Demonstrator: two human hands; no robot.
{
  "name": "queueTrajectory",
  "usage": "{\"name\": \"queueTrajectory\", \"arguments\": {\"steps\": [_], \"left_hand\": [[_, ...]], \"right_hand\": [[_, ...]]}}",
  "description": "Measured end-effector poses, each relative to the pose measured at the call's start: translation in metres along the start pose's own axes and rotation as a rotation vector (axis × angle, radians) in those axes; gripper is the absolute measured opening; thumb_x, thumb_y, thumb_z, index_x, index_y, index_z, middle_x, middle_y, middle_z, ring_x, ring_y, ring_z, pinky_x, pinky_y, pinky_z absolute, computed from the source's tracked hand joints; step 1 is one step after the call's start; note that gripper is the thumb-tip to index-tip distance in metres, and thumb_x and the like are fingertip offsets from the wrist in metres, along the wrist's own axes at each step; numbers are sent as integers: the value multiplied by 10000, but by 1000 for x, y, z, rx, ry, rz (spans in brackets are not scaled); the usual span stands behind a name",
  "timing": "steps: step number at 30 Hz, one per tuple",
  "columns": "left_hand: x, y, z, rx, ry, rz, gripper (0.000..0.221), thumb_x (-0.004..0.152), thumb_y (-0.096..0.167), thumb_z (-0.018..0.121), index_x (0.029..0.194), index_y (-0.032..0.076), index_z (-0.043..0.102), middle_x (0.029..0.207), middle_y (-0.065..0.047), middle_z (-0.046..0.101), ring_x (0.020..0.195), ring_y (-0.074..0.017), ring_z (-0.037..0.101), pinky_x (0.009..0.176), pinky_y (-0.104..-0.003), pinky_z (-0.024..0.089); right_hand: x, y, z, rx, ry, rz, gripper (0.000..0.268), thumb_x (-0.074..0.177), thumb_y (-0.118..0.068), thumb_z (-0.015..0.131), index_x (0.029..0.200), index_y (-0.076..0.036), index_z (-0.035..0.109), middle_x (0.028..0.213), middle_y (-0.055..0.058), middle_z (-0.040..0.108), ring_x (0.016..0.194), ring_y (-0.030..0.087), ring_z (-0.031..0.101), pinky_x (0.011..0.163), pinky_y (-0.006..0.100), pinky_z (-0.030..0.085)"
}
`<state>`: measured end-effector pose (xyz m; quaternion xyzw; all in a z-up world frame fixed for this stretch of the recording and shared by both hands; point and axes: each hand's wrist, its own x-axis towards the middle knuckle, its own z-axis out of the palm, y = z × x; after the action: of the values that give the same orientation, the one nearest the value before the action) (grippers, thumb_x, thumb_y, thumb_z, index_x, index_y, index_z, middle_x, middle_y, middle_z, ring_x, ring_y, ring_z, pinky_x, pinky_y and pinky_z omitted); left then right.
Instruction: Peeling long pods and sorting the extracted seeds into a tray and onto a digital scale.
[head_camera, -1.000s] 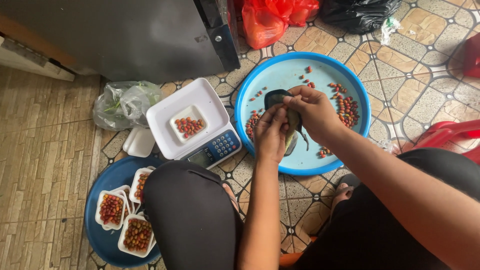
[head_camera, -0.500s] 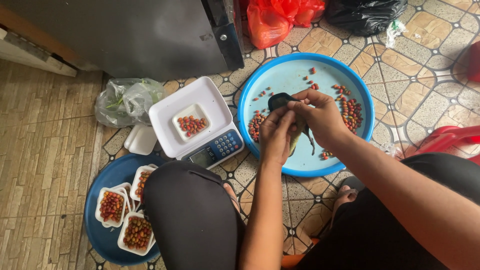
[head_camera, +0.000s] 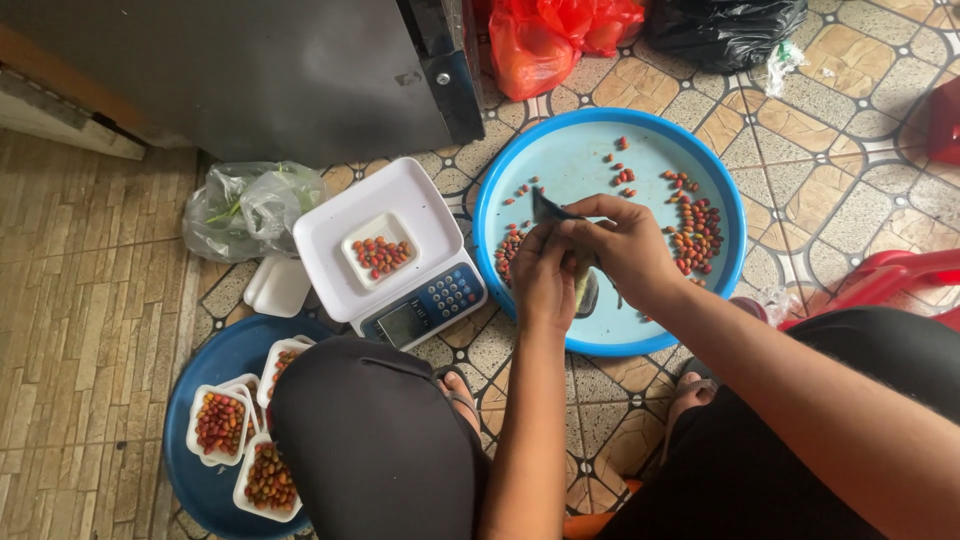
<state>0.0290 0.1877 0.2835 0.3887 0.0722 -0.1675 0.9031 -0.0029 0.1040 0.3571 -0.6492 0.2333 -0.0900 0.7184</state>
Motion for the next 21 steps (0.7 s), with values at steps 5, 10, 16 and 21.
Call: {"name": "queueTrajectory", "arguments": {"steps": [5, 10, 16, 21], "left_hand": [[4, -6, -8, -3, -63, -46, 95, 983, 80, 686, 1048, 103, 752, 742, -5, 616, 691, -84, 677, 679, -176, 597], [1, 4, -1, -66, -52, -81, 108, 972, 90, 709, 1076, 101, 736, 794, 16, 630, 742, -62, 664, 663, -146, 570], [-6, 14, 8, -10, 92, 12, 67, 957, 84, 735, 1012, 119, 724, 822, 15, 655, 724, -48, 624, 617, -118, 491], [6, -4, -9, 29, 27, 62, 83, 953, 35, 726, 1026, 68, 749, 780, -36, 679, 671, -63, 628, 629, -155, 522]], "right_hand": [[16, 7, -6, -20, 27, 5, 131, 901, -87, 771, 1030, -99, 792, 848, 54, 614, 730, 115, 653, 674, 344, 607], [12, -6, 6, 109, 62, 56, 141, 899, -91, 759, 1036, -67, 781, 773, 54, 659, 709, 96, 620, 637, 247, 543], [12, 3, 13, -22, 67, 32, 166, 855, -96, 784, 1018, -107, 808, 831, 40, 652, 726, 86, 647, 697, 279, 577], [1, -11, 19, 29, 73, 13, 201, 839, -63, 765, 1037, -67, 800, 744, 113, 649, 621, 152, 671, 599, 313, 611]]}}
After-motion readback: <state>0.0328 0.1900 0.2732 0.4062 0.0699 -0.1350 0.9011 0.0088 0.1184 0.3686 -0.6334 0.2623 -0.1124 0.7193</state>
